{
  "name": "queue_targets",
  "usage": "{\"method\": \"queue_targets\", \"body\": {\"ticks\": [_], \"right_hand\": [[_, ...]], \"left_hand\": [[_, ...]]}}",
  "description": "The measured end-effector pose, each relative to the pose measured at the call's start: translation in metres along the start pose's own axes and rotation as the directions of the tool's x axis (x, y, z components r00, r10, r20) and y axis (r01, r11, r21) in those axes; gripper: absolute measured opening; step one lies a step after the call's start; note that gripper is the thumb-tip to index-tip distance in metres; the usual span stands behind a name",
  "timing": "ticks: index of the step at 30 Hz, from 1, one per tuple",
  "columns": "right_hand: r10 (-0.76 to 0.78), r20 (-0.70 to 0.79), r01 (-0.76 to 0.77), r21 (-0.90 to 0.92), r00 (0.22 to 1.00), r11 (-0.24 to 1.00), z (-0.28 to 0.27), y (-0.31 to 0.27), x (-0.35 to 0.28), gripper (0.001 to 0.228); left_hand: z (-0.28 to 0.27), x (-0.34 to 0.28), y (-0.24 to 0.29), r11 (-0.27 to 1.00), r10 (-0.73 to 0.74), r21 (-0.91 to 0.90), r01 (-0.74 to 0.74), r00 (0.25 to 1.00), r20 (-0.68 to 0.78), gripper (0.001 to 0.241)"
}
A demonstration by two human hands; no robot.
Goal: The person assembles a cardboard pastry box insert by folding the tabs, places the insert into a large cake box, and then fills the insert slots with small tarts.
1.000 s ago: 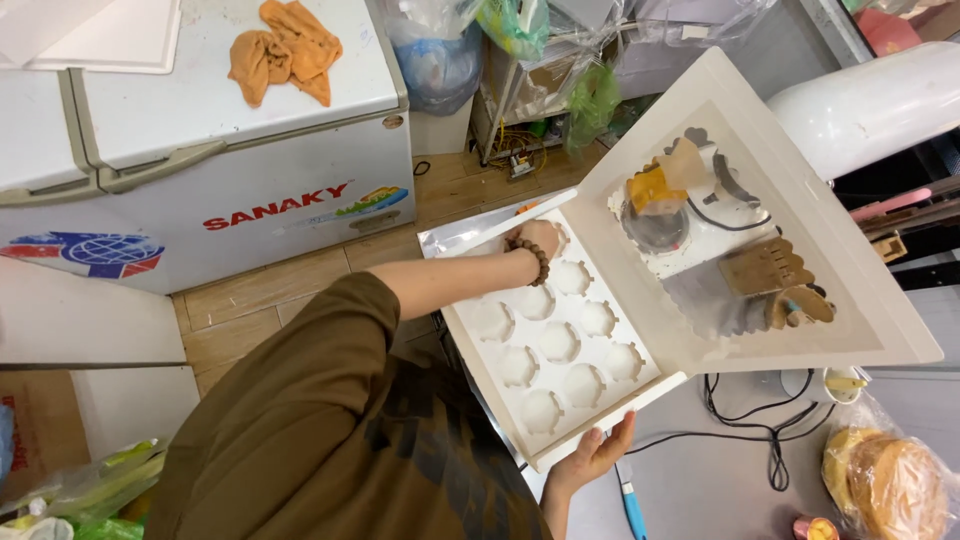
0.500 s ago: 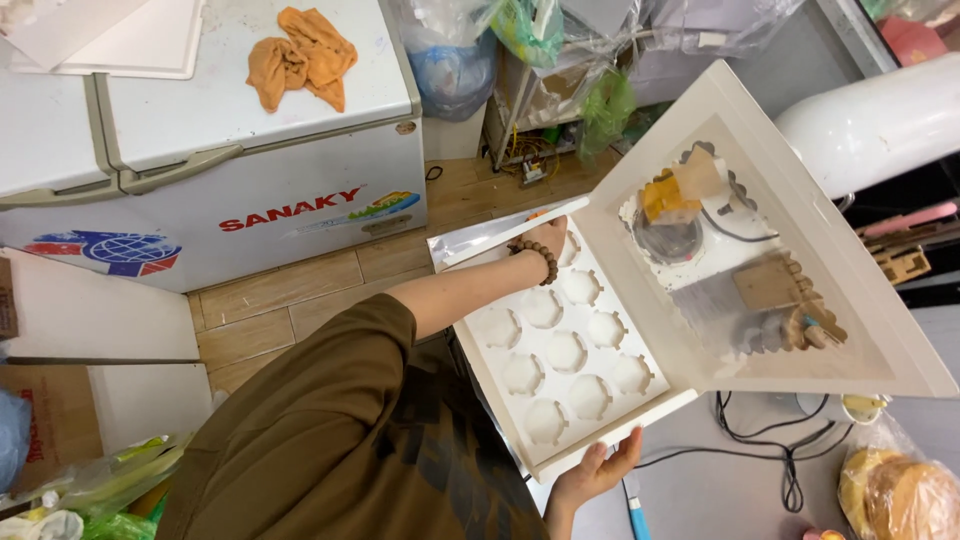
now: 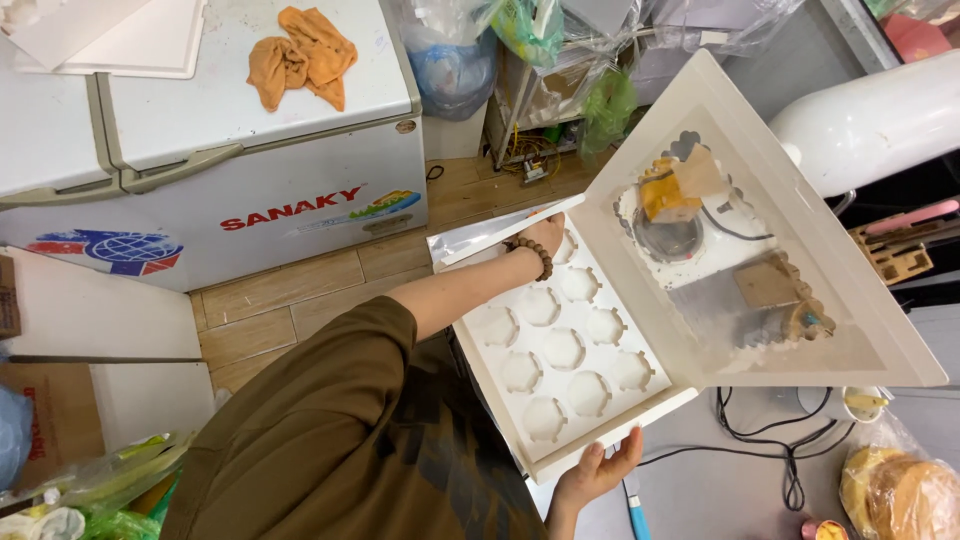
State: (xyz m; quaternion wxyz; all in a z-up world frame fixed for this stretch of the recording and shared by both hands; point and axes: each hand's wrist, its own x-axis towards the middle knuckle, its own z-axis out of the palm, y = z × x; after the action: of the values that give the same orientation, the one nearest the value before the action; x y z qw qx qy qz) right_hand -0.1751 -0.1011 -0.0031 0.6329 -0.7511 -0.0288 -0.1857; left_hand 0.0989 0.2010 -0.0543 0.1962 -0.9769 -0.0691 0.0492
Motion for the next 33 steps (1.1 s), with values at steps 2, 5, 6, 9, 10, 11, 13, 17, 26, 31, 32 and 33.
{"method": "queue_targets", "body": {"ticks": [2, 5, 6, 9, 10, 11, 13, 17, 26, 31, 32, 33], "right_hand": [[-0.002, -0.003, 0.002, -0.032, 1.0, 0.999, 0.001, -0.001, 0.0, 0.068], [0.008, -0.016, -0.008, -0.04, 1.0, 0.999, 0.006, -0.011, 0.003, 0.068], [0.009, -0.016, -0.009, -0.038, 1.0, 0.999, 0.007, -0.012, 0.002, 0.068], [0.011, -0.027, -0.012, -0.038, 1.0, 0.999, 0.009, -0.012, 0.001, 0.069], [0.011, -0.034, -0.012, -0.05, 0.999, 0.999, 0.009, -0.01, 0.0, 0.069], [0.01, -0.04, -0.012, -0.063, 0.999, 0.998, 0.009, -0.007, 0.0, 0.07], [0.021, -0.04, -0.022, -0.044, 0.999, 0.999, 0.006, -0.003, 0.002, 0.071], [0.042, -0.02, -0.043, -0.008, 0.999, 0.999, 0.006, -0.004, 0.007, 0.077], [0.017, -0.013, -0.017, 0.003, 1.0, 1.0, 0.006, -0.013, 0.007, 0.078], [0.022, -0.012, -0.022, 0.0, 1.0, 1.0, 0.003, -0.009, 0.008, 0.077], [0.026, -0.014, -0.025, 0.018, 1.0, 1.0, 0.004, -0.007, 0.007, 0.077], [0.028, -0.014, -0.028, 0.02, 0.999, 0.999, 0.007, -0.009, 0.007, 0.077]], "left_hand": [[-0.013, -0.007, -0.007, 0.983, 0.075, 0.173, -0.067, 0.996, -0.042, 0.061], [-0.058, -0.03, -0.028, 0.988, 0.098, 0.117, -0.101, 0.995, 0.028, 0.053], [-0.043, -0.023, -0.02, 0.988, 0.098, 0.119, -0.101, 0.995, 0.029, 0.053], [-0.02, -0.009, -0.002, 0.989, 0.054, -0.136, -0.054, 0.999, 0.0, 0.038], [-0.025, -0.011, 0.0, 0.953, 0.083, -0.284, -0.109, 0.991, -0.102, 0.029], [-0.031, -0.013, 0.003, 0.891, 0.096, -0.419, -0.176, 0.974, -0.205, 0.021], [-0.056, -0.029, 0.003, 0.827, 0.181, -0.421, -0.373, 0.885, -0.429, 0.014], [-0.058, -0.024, 0.011, 0.665, 0.292, -0.202, -0.719, 0.5, -0.815, 0.004], [-0.045, -0.008, 0.019, 0.613, 0.342, -0.085, -0.785, 0.361, -0.867, 0.004], [-0.051, -0.015, 0.038, 0.57, 0.406, -0.036, -0.821, 0.319, -0.856, 0.007], [-0.06, -0.023, 0.035, 0.525, 0.444, 0.023, -0.851, 0.251, -0.86, 0.009], [-0.063, -0.023, 0.033, 0.525, 0.446, 0.023, -0.851, 0.252, -0.859, 0.009]]}}
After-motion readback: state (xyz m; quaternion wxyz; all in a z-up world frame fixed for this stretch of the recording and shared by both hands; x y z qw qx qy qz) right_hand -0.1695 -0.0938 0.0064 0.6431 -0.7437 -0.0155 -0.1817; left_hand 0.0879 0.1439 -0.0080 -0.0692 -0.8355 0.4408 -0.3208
